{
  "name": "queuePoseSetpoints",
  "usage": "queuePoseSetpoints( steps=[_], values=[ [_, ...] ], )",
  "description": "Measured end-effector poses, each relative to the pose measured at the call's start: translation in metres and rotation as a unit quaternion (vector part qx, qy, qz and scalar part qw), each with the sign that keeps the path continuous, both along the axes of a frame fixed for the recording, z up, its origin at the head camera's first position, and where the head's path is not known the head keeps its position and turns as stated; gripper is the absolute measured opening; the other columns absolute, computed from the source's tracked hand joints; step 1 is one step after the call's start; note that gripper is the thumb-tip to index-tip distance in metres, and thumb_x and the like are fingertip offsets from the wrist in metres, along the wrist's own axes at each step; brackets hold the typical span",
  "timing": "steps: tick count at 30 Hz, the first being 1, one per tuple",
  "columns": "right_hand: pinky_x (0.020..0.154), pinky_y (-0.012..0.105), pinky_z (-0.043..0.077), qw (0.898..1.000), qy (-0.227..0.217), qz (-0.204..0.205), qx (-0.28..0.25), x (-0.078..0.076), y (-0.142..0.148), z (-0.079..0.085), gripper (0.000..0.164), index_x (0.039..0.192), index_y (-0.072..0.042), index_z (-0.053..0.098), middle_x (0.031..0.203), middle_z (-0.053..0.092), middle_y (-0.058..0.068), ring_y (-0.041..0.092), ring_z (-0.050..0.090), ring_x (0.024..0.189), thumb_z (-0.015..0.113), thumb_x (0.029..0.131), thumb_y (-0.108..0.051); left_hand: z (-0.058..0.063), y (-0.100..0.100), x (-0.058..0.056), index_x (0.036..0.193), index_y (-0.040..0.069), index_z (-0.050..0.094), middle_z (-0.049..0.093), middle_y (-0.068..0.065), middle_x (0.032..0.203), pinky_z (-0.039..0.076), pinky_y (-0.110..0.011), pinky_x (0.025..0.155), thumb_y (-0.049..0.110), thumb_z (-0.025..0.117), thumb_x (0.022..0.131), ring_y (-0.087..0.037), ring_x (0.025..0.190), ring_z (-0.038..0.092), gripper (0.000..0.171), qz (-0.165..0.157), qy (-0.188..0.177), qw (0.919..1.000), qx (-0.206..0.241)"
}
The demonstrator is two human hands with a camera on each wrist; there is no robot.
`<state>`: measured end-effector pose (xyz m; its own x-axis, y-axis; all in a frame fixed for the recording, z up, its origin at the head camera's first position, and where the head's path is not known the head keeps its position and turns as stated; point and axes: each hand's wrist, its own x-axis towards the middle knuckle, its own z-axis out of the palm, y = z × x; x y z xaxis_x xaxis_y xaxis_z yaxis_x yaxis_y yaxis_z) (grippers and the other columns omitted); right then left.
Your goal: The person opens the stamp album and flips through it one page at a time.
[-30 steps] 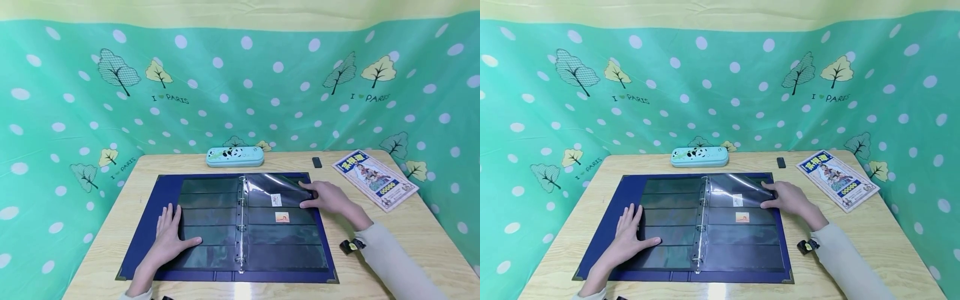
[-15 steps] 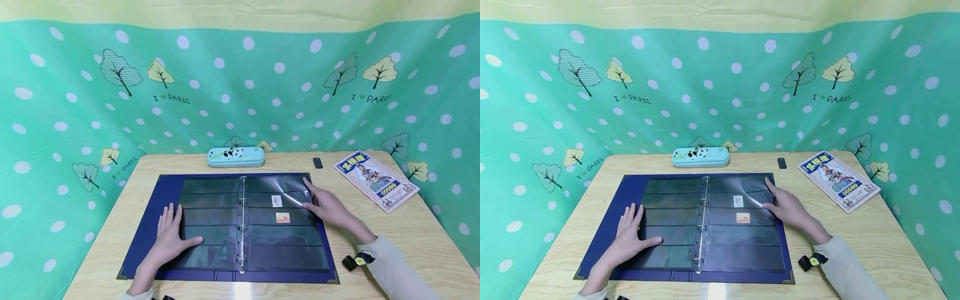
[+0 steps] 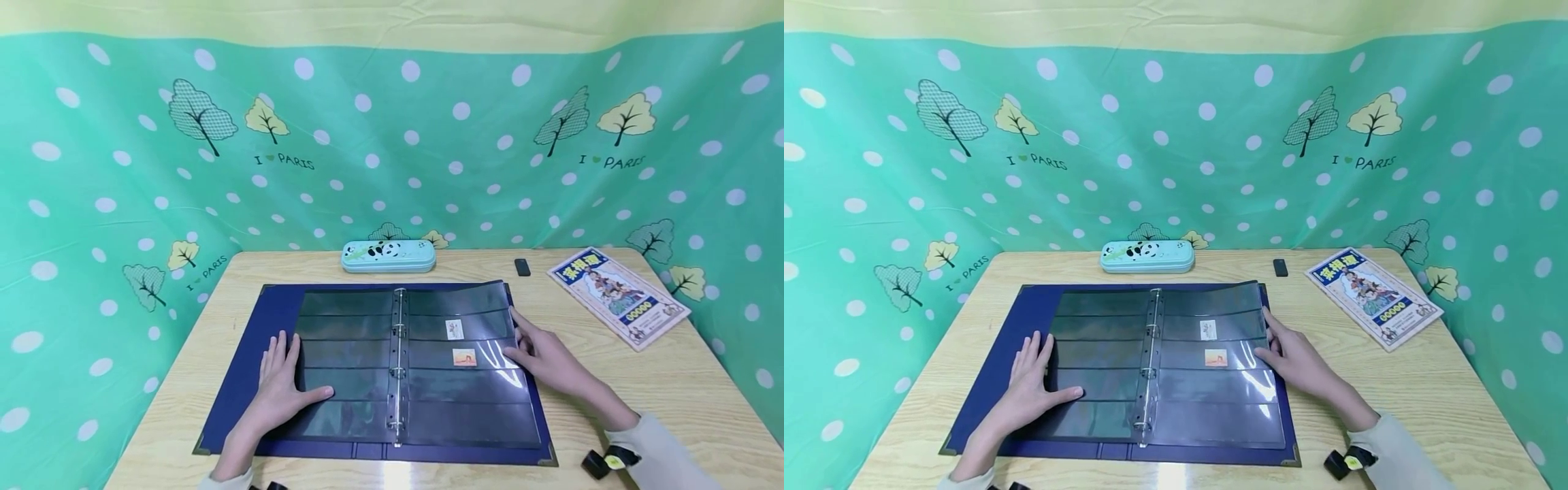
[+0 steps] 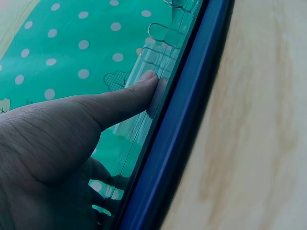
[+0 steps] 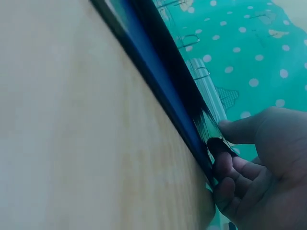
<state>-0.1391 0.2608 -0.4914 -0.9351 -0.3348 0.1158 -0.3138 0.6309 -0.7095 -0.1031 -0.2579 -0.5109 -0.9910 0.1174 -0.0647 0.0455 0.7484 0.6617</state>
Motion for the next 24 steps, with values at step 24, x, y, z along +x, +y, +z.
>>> queuePoseSetpoints(
  steps=[24],
  values=[
    [0.06, 0.021, 0.048, 0.991, 0.096, 0.046, 0.075, 0.059, 0.004, 0.019, 0.083, 0.166, 0.008, 0.043, 0.096, 0.061, -0.019, -0.008, 0.048, 0.074, 0.086, 0.097, -0.008, 0.018, 0.01, 0.0, 0.172, -0.01, 0.021, -0.002, -0.039, 0.179, -0.003, -0.08, 0.127, 0.052, 0.096, 0.083, -0.06, 0.165, -0.012, 0.131, 0.016, -0.028, 0.9993, -0.018]
  ],
)
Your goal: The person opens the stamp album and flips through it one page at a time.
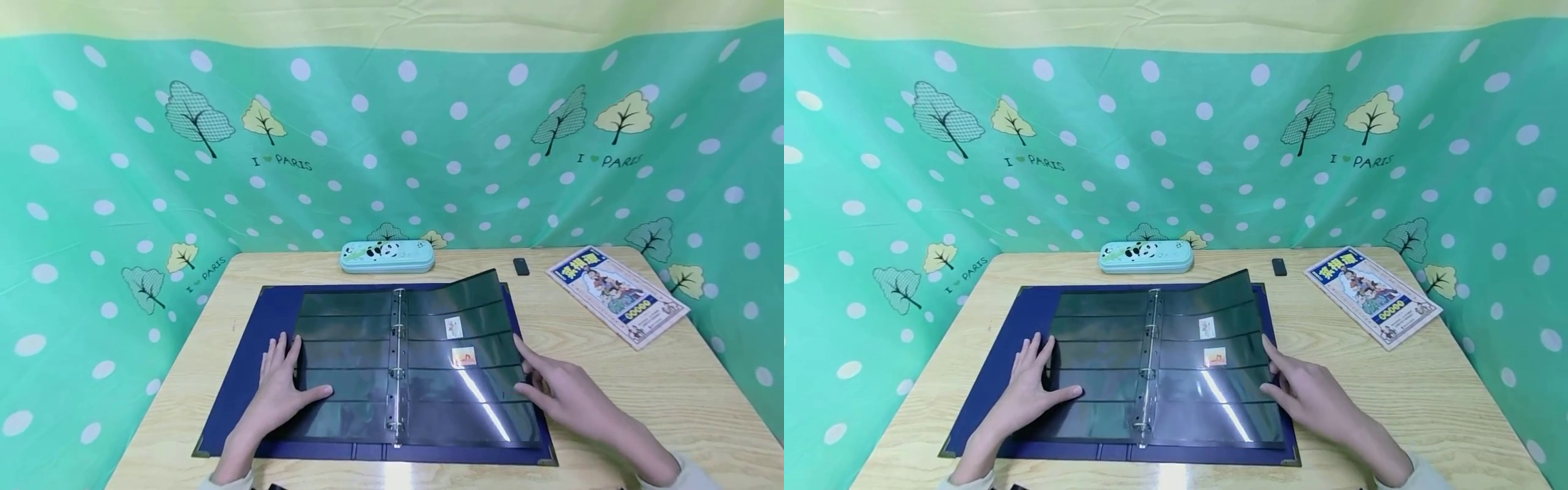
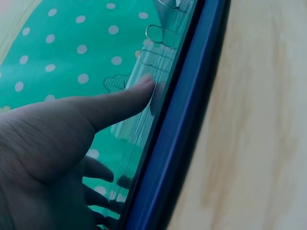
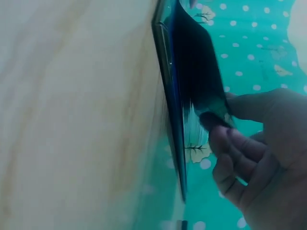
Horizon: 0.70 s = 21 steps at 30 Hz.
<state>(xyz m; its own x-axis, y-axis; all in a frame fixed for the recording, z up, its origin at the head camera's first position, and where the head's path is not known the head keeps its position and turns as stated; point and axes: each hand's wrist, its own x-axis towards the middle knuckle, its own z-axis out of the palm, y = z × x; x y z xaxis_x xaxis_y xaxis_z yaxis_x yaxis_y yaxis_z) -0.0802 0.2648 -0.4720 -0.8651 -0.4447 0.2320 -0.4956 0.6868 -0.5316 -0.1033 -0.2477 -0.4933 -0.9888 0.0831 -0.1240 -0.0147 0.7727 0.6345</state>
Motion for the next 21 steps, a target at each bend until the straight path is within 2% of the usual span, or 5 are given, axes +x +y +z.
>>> queuePoseSetpoints(
  steps=[4, 9, 15, 19, 21],
  values=[
    [0.061, 0.018, 0.05, 0.998, 0.038, 0.04, -0.036, 0.006, -0.004, 0.001, 0.087, 0.17, -0.002, 0.041, 0.101, 0.063, -0.017, -0.008, 0.052, 0.081, 0.085, 0.095, -0.001, 0.006, 0.008, 0.003, 0.173, -0.005, 0.026, 0.004, -0.036, 0.18, 0.013, -0.082, 0.127, 0.051, 0.087, 0.095, -0.062, 0.165, 0.001, 0.114, 0.018, 0.019, 0.9996, -0.008],
    [0.066, 0.018, 0.052, 0.992, 0.054, 0.083, -0.076, 0.01, -0.011, 0.002, 0.085, 0.171, -0.01, 0.044, 0.111, 0.067, -0.011, -0.004, 0.055, 0.088, 0.083, 0.096, 0.0, 0.014, 0.027, 0.008, 0.169, 0.001, 0.042, 0.026, -0.029, 0.179, 0.036, -0.079, 0.12, 0.036, 0.082, 0.104, -0.056, 0.162, 0.027, 0.085, 0.02, 0.102, 0.9944, 0.017],
    [0.079, 0.023, 0.056, 0.984, 0.061, 0.117, -0.117, 0.011, -0.021, 0.005, 0.083, 0.166, -0.009, 0.053, 0.137, 0.068, 0.006, 0.008, 0.065, 0.102, 0.088, 0.091, -0.002, 0.02, 0.054, 0.016, 0.155, 0.009, 0.064, 0.06, -0.015, 0.16, 0.054, -0.066, 0.11, 0.014, 0.086, 0.099, -0.041, 0.147, 0.058, 0.061, -0.004, 0.222, 0.9719, 0.077],
    [0.094, 0.028, 0.061, 0.984, 0.056, 0.113, -0.129, 0.012, -0.032, 0.007, 0.081, 0.163, -0.012, 0.058, 0.147, 0.067, 0.007, 0.015, 0.07, 0.121, 0.091, 0.089, -0.005, 0.027, 0.075, 0.025, 0.146, 0.01, 0.071, 0.073, -0.005, 0.145, 0.062, -0.051, 0.101, 0.006, 0.087, 0.096, -0.029, 0.128, 0.072, 0.053, -0.044, 0.268, 0.9563, 0.108],
    [0.098, 0.031, 0.062, 0.984, 0.049, 0.109, -0.129, 0.013, -0.038, 0.01, 0.081, 0.163, -0.014, 0.059, 0.151, 0.066, 0.006, 0.018, 0.069, 0.127, 0.091, 0.089, -0.006, 0.031, 0.086, 0.031, 0.145, 0.01, 0.072, 0.075, -0.001, 0.141, 0.063, -0.045, 0.099, 0.006, 0.087, 0.096, -0.026, 0.122, 0.074, 0.051, -0.069, 0.271, 0.9525, 0.121]
  ],
)
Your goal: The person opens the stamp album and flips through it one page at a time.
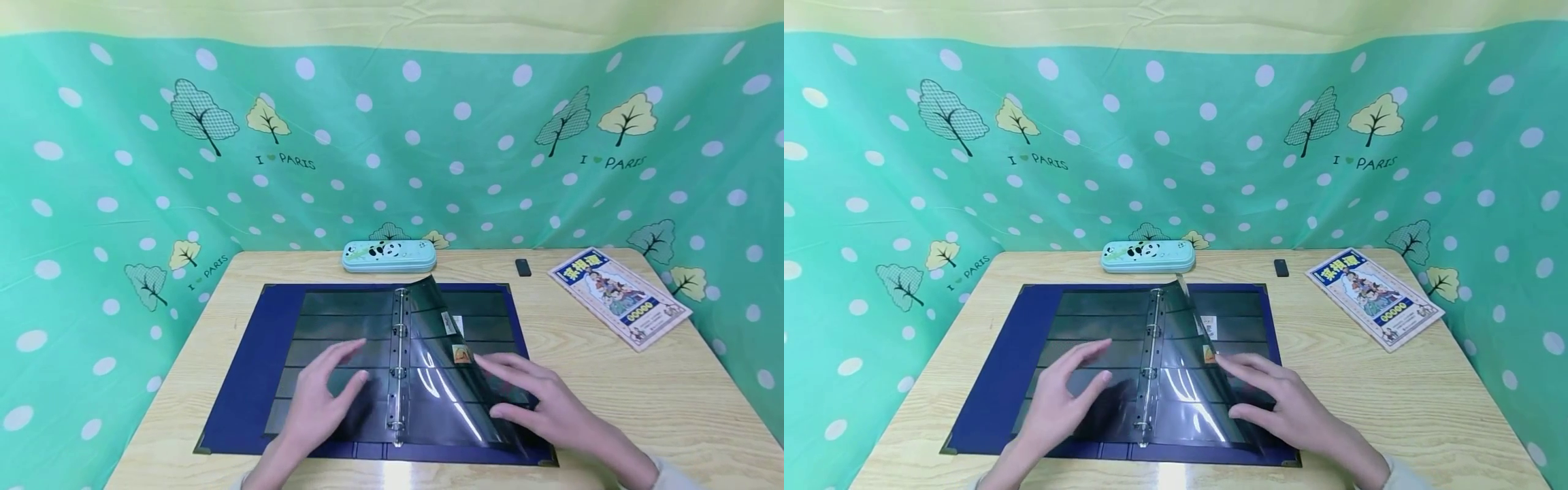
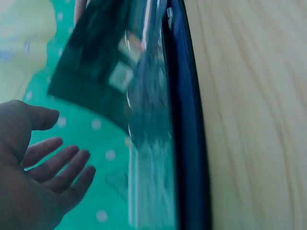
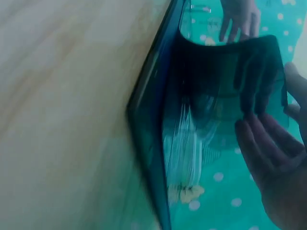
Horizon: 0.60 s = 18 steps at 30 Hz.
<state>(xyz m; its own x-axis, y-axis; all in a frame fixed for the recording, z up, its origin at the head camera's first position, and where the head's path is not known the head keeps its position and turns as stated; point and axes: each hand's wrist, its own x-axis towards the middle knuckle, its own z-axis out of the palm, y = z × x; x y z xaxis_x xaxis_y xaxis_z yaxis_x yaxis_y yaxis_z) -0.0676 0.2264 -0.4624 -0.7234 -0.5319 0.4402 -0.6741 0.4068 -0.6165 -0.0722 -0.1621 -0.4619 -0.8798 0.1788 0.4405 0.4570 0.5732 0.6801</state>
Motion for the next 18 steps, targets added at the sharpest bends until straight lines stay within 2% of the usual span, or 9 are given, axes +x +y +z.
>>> queuePoseSetpoints(
  steps=[4, 7, 10, 14, 16, 18],
  values=[
    [0.102, 0.034, 0.061, 1.0, 0.001, -0.007, 0.014, 0.004, -0.014, 0.006, 0.081, 0.164, -0.018, 0.058, 0.154, 0.064, 0.005, 0.021, 0.067, 0.134, 0.09, 0.091, -0.007, 0.008, 0.021, 0.009, 0.153, 0.014, 0.065, 0.074, -0.001, 0.141, 0.063, -0.043, 0.1, 0.009, 0.083, 0.1, -0.026, 0.119, 0.075, 0.056, -0.07, -0.006, 0.9974, 0.014],
    [0.103, 0.037, 0.062, 1.0, 0.014, -0.006, 0.027, 0.006, -0.024, 0.006, 0.077, 0.164, -0.021, 0.058, 0.154, 0.064, 0.003, 0.022, 0.067, 0.135, 0.088, 0.094, -0.011, 0.012, 0.037, 0.012, 0.165, 0.017, 0.052, 0.071, -0.003, 0.146, 0.062, -0.042, 0.103, 0.014, 0.078, 0.104, -0.024, 0.124, 0.074, 0.066, -0.118, -0.028, 0.9919, 0.036],
    [0.103, 0.039, 0.062, 0.999, 0.017, -0.006, 0.034, 0.008, -0.031, 0.006, 0.075, 0.164, -0.022, 0.058, 0.154, 0.064, 0.002, 0.023, 0.067, 0.135, 0.087, 0.095, -0.015, 0.014, 0.052, 0.014, 0.173, 0.017, 0.037, 0.069, -0.009, 0.15, 0.062, -0.042, 0.105, 0.014, 0.073, 0.108, -0.029, 0.128, 0.072, 0.074, -0.154, -0.051, 0.9845, 0.067],
    [0.103, 0.042, 0.062, 0.999, -0.018, -0.001, 0.034, 0.011, -0.038, 0.005, 0.081, 0.167, -0.02, 0.053, 0.158, 0.062, 0.002, 0.023, 0.065, 0.138, 0.089, 0.095, -0.016, 0.017, 0.067, 0.02, 0.178, 0.017, 0.024, 0.066, -0.012, 0.153, 0.061, -0.04, 0.105, 0.013, 0.069, 0.11, -0.031, 0.131, 0.07, 0.081, -0.158, -0.088, 0.9782, 0.101],
    [0.105, 0.042, 0.062, 0.998, -0.054, 0.015, 0.023, 0.012, -0.041, 0.005, 0.086, 0.172, -0.017, 0.044, 0.163, 0.06, 0.002, 0.025, 0.062, 0.143, 0.086, 0.097, -0.013, 0.019, 0.072, 0.023, 0.179, 0.021, 0.021, 0.063, -0.011, 0.156, 0.061, -0.04, 0.105, 0.015, 0.069, 0.111, -0.029, 0.133, 0.069, 0.084, -0.143, -0.124, 0.9752, 0.116],
    [0.111, 0.043, 0.058, 0.995, -0.092, 0.039, 0.011, 0.012, -0.042, 0.006, 0.089, 0.177, -0.016, 0.03, 0.167, 0.056, 0.002, 0.025, 0.059, 0.148, 0.078, 0.103, -0.008, 0.021, 0.076, 0.026, 0.18, 0.025, 0.018, 0.059, -0.011, 0.159, 0.062, -0.041, 0.105, 0.018, 0.071, 0.11, -0.027, 0.135, 0.068, 0.087, -0.121, -0.16, 0.9712, 0.129]
  ],
)
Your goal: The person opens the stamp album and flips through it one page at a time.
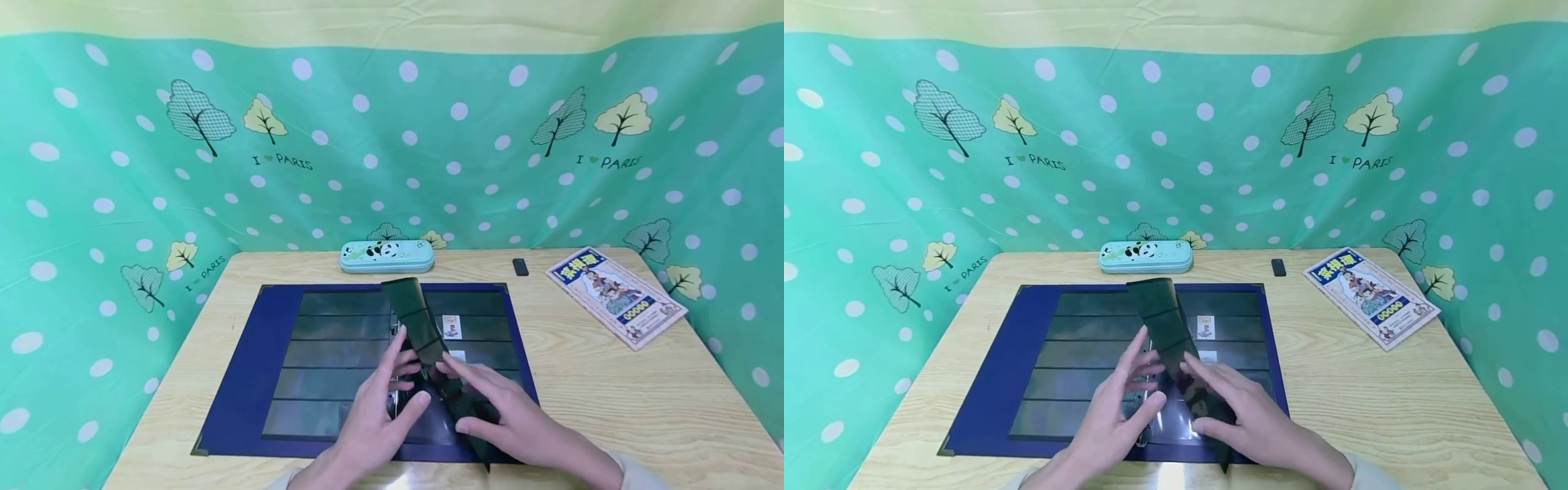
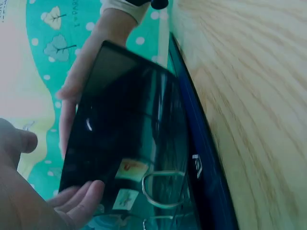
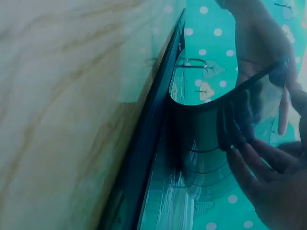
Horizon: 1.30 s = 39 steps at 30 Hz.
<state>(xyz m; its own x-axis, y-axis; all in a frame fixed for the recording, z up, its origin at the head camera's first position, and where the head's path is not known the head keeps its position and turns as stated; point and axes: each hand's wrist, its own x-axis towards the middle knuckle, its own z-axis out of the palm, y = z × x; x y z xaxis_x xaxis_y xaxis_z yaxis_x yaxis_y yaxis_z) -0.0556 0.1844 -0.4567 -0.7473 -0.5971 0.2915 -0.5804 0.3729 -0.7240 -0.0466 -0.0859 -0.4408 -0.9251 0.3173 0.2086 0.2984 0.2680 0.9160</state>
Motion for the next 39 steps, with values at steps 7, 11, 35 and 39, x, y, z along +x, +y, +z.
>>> queuePoseSetpoints(
  steps=[7, 11, 35, 39],
  values=[
    [0.13, 0.038, 0.033, 0.983, -0.117, 0.105, -0.095, -0.002, 0.0, -0.003, 0.066, 0.179, -0.018, -0.011, 0.177, 0.041, 0.008, 0.028, 0.04, 0.163, 0.024, 0.122, -0.013, 0.001, 0.005, 0.002, 0.181, 0.032, 0.009, 0.045, -0.019, 0.165, 0.062, -0.044, 0.103, 0.028, 0.084, 0.102, -0.035, 0.136, 0.062, 0.109, 0.051, -0.06, 0.9969, -0.004],
    [0.13, 0.032, 0.034, 0.968, -0.137, 0.15, -0.148, -0.004, 0.0, -0.005, 0.062, 0.178, -0.015, -0.014, 0.179, 0.035, 0.016, 0.025, 0.039, 0.164, 0.008, 0.123, -0.033, -0.001, 0.003, 0.001, 0.181, 0.03, 0.005, 0.043, -0.026, 0.168, 0.064, -0.044, 0.099, 0.026, 0.085, 0.101, -0.041, 0.136, 0.062, 0.113, 0.052, -0.051, 0.9973, -0.009],
    [0.122, 0.033, 0.045, 0.99, -0.059, 0.041, -0.118, -0.02, 0.037, -0.011, 0.06, 0.18, -0.011, 0.003, 0.174, 0.044, 0.017, 0.023, 0.052, 0.153, 0.014, 0.123, -0.025, 0.011, -0.037, -0.014, 0.179, 0.022, 0.026, 0.025, 0.004, 0.074, 0.049, -0.019, 0.071, -0.013, 0.066, 0.094, -0.002, 0.062, 0.023, 0.1, 0.097, -0.003, 0.9948, 0.029],
    [0.119, 0.038, 0.05, 0.995, -0.075, -0.005, -0.072, -0.024, 0.044, -0.011, 0.067, 0.181, -0.021, 0.008, 0.173, 0.046, 0.012, 0.034, 0.055, 0.15, 0.031, 0.12, -0.008, 0.014, -0.049, -0.02, 0.178, 0.022, 0.028, 0.021, -0.002, 0.075, 0.029, -0.02, 0.057, -0.015, 0.062, 0.095, -0.005, 0.061, 0.024, 0.097, 0.093, -0.019, 0.9932, 0.067]
  ],
)
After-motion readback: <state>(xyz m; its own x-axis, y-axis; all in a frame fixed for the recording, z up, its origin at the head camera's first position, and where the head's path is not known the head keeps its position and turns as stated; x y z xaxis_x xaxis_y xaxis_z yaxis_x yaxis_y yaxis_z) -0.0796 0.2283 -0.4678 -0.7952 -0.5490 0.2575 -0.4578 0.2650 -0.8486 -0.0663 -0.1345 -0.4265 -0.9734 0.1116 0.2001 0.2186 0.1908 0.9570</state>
